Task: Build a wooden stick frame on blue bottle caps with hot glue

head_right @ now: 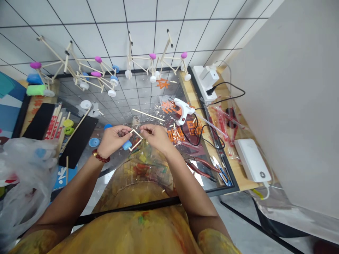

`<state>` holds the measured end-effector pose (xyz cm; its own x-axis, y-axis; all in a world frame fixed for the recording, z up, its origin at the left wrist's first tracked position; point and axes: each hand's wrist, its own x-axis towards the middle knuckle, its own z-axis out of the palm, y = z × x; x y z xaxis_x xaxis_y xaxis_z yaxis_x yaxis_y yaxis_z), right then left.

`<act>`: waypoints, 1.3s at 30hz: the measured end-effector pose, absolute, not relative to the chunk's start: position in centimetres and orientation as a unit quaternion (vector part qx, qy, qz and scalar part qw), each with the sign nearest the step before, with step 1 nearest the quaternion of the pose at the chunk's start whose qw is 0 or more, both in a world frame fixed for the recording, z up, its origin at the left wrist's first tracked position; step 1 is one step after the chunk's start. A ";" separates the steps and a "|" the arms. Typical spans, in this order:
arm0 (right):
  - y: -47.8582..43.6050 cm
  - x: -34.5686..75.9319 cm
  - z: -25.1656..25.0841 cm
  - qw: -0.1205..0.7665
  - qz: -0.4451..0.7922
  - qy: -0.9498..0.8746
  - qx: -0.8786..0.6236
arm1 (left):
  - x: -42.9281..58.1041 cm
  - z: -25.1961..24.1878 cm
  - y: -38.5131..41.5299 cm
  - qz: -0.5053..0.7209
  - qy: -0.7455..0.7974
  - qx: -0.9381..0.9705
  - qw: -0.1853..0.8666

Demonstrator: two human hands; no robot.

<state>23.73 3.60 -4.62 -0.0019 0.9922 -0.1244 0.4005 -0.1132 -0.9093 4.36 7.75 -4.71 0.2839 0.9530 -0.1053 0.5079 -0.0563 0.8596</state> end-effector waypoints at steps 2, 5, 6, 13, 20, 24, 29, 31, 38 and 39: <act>2.5 23.8 -4.3 0.340 0.360 -0.574 -0.652 | 4.2 -4.7 7.7 0.249 0.538 0.698 0.403; 0.5 23.7 -4.0 0.288 0.276 -0.609 -0.686 | 3.8 -4.6 7.6 0.221 0.541 0.728 0.358; 0.0 23.5 -4.1 0.281 0.271 -0.618 -0.682 | 3.7 -4.6 7.6 0.216 0.543 0.732 0.350; -1.1 22.3 -5.3 0.341 0.293 -0.612 -0.651 | 3.6 -4.5 8.3 0.275 0.530 0.643 0.480; -0.5 21.5 -4.8 0.326 0.291 -0.619 -0.652 | 3.3 -3.9 7.9 0.332 0.496 0.567 0.568; 0.0 20.9 -5.5 0.397 0.299 -0.597 -0.630 | 3.1 -4.0 7.2 0.351 0.478 0.525 0.611; 0.4 21.0 -6.5 0.471 0.299 -0.575 -0.599 | 2.6 -3.6 6.5 0.327 0.456 0.537 0.630; 0.4 21.3 -6.4 0.475 0.285 -0.593 -0.584 | 2.5 -2.8 6.7 0.324 0.458 0.545 0.623; 0.3 21.8 -5.7 0.409 0.214 -0.670 -0.582 | 3.2 0.9 10.0 0.184 0.532 0.610 0.558; 0.3 21.8 -5.6 0.400 0.202 -0.677 -0.584 | 3.3 1.3 10.4 0.156 0.529 0.641 0.535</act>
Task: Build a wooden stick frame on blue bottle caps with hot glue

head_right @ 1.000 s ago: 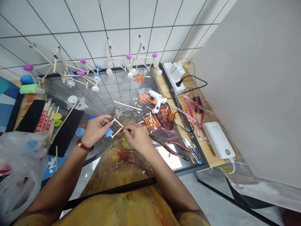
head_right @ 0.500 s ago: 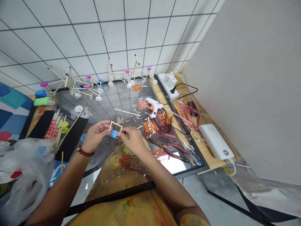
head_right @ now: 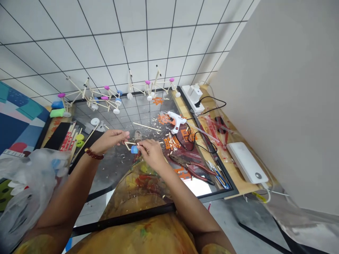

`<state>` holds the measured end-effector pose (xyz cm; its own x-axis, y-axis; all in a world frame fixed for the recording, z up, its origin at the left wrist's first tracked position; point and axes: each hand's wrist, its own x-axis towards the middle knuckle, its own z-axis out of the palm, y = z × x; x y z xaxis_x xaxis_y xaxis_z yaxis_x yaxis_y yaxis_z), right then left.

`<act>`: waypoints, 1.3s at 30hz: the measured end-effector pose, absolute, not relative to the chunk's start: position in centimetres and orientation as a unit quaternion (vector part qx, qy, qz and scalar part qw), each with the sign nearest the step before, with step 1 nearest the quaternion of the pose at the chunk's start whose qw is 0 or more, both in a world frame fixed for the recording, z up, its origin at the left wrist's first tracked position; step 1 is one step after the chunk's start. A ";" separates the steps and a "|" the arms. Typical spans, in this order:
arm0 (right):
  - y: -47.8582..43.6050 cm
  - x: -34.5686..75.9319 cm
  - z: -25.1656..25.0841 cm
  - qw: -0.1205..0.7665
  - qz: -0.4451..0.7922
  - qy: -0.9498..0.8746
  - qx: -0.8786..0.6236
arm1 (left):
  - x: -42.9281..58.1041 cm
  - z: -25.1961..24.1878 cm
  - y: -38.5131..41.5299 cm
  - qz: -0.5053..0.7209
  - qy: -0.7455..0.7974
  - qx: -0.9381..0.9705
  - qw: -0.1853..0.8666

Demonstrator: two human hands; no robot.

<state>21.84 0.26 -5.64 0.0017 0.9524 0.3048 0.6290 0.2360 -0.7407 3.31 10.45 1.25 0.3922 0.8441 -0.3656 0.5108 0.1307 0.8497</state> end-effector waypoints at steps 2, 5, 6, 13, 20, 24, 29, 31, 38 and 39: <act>0.2 21.8 -5.5 0.383 0.181 -0.690 -0.587 | 3.5 1.8 11.0 0.118 0.522 0.697 0.478; 0.1 21.8 -5.4 0.365 0.157 -0.704 -0.588 | 3.9 2.6 11.4 0.060 0.509 0.750 0.417; 0.1 21.8 -5.4 0.362 0.152 -0.707 -0.588 | 4.1 2.8 11.4 0.030 0.502 0.762 0.408; 0.0 21.3 -5.7 0.371 0.153 -0.711 -0.577 | 4.5 2.8 12.0 -0.068 0.444 0.783 0.431; 0.0 21.1 -6.1 0.388 0.174 -0.710 -0.561 | 3.4 1.5 12.2 -0.036 0.434 0.746 0.503; 0.0 21.0 -6.1 0.389 0.171 -0.713 -0.558 | 3.4 1.1 12.3 -0.076 0.431 0.748 0.498; -0.2 20.7 -6.4 0.404 0.175 -0.714 -0.544 | 3.3 0.8 12.6 -0.096 0.429 0.742 0.506; -0.2 20.6 -6.4 0.409 0.183 -0.710 -0.543 | 3.1 0.5 12.5 -0.070 0.438 0.731 0.518; -0.1 20.4 -6.1 0.418 0.210 -0.693 -0.549 | 2.2 -0.9 10.9 0.080 0.465 0.604 0.642; 0.0 20.4 -6.0 0.423 0.215 -0.688 -0.550 | 2.1 -1.0 10.7 0.107 0.467 0.581 0.657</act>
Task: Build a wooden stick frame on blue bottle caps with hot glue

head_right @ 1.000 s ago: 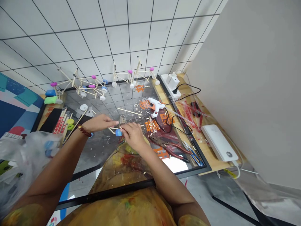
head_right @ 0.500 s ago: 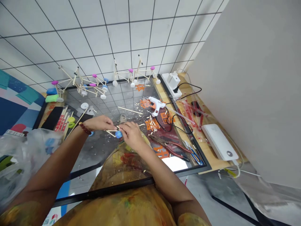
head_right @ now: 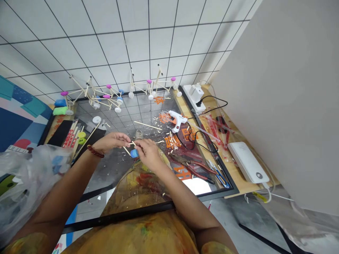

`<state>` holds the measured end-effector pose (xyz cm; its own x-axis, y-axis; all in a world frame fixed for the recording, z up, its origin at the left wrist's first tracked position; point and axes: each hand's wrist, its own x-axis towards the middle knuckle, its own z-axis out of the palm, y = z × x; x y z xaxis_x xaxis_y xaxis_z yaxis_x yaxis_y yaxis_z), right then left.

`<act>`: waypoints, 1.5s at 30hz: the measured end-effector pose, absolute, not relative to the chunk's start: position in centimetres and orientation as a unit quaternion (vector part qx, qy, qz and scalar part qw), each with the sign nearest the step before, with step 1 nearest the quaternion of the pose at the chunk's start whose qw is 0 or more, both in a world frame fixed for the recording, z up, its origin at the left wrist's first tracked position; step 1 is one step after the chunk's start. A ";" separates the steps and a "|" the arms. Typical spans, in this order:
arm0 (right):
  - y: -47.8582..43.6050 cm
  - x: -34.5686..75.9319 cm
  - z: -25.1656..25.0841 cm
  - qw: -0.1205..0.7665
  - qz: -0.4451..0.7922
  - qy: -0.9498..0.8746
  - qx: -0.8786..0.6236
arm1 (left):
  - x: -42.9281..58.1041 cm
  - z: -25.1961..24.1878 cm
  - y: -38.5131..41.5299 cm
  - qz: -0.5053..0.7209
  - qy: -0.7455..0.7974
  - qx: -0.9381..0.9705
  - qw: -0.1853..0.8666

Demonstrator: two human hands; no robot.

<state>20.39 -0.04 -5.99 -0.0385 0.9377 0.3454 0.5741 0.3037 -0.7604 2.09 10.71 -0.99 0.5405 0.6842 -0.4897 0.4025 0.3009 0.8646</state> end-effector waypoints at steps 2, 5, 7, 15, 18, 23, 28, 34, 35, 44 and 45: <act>0.0 20.4 -5.9 0.434 0.226 -0.675 -0.552 | 1.9 -1.1 10.3 0.153 0.468 0.545 0.679; 0.1 20.3 -6.0 0.463 0.247 -0.634 -0.568 | 1.8 -1.3 9.8 0.193 0.465 0.514 0.695; 0.1 20.3 -6.2 0.478 0.260 -0.608 -0.578 | 1.8 -1.5 9.5 0.213 0.470 0.500 0.695; 0.5 20.5 -6.1 0.467 0.250 -0.632 -0.567 | 1.5 -2.0 9.1 0.239 0.455 0.504 0.695; 0.5 20.5 -6.0 0.470 0.254 -0.630 -0.564 | 1.4 -2.0 9.2 0.231 0.445 0.522 0.691; 0.5 20.6 -6.0 0.462 0.258 -0.631 -0.568 | 1.7 -2.1 9.4 0.206 0.440 0.565 0.667; 0.6 20.7 -6.0 0.463 0.258 -0.634 -0.563 | 1.9 -2.0 9.8 0.182 0.423 0.582 0.670; 0.6 20.8 -6.0 0.456 0.261 -0.635 -0.565 | 1.8 -1.9 10.0 0.154 0.403 0.603 0.672; 0.6 20.8 -6.0 0.456 0.262 -0.635 -0.566 | 1.8 -2.0 10.0 0.152 0.400 0.604 0.673; 0.5 20.7 -6.1 0.464 0.267 -0.628 -0.566 | 1.7 -2.5 9.9 0.143 0.391 0.624 0.662; 0.5 20.7 -6.2 0.467 0.264 -0.628 -0.563 | 1.7 -2.5 10.0 0.136 0.388 0.631 0.658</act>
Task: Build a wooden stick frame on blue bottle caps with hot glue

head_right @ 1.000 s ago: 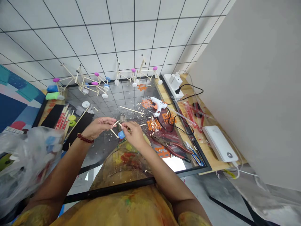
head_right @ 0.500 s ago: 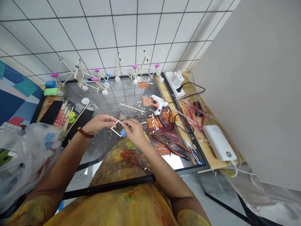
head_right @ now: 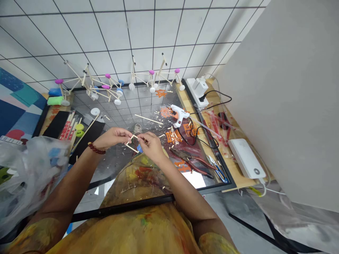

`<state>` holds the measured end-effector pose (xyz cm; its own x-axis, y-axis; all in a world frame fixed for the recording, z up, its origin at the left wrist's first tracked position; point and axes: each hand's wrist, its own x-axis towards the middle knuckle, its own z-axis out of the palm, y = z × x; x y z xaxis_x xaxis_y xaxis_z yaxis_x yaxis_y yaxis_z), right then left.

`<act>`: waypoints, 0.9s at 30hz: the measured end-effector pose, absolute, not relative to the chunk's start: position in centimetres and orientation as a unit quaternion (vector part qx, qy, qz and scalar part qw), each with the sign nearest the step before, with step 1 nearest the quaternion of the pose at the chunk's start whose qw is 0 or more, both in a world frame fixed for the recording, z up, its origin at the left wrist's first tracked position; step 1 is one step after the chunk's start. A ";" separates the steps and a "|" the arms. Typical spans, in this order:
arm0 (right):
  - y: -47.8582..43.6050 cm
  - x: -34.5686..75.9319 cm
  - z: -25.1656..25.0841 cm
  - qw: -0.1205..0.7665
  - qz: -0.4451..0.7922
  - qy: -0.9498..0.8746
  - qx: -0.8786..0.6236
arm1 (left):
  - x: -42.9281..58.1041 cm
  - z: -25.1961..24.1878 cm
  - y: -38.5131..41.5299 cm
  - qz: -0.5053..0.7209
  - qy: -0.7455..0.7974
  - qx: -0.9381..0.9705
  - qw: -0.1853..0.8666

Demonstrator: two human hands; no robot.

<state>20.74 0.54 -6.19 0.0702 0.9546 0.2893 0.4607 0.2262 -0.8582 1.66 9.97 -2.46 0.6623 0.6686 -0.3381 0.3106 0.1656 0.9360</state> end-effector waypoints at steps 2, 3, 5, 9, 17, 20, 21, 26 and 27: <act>0.6 20.8 -6.4 0.473 0.260 -0.631 -0.557 | 1.6 -2.4 10.0 0.124 0.382 0.646 0.649; 0.6 20.8 -6.4 0.475 0.259 -0.632 -0.554 | 1.6 -2.5 10.1 0.122 0.380 0.651 0.646; 0.7 20.8 -6.6 0.475 0.257 -0.634 -0.553 | 1.6 -2.5 10.1 0.130 0.382 0.654 0.640; 0.7 20.8 -6.6 0.476 0.251 -0.634 -0.555 | 1.8 -2.8 10.0 0.150 0.391 0.645 0.640; 0.6 20.9 -6.5 0.479 0.245 -0.637 -0.553 | 2.2 -3.0 9.6 0.158 0.410 0.606 0.664; 0.7 20.9 -6.6 0.473 0.245 -0.638 -0.555 | 2.4 -3.0 9.5 0.157 0.425 0.586 0.671; 0.7 20.9 -6.6 0.473 0.245 -0.638 -0.556 | 2.4 -3.1 9.5 0.158 0.428 0.584 0.671; 0.6 20.9 -6.4 0.478 0.249 -0.633 -0.556 | 2.3 -3.3 9.6 0.157 0.423 0.616 0.646; 0.5 20.9 -6.4 0.479 0.251 -0.631 -0.557 | 2.3 -3.3 9.6 0.158 0.421 0.624 0.639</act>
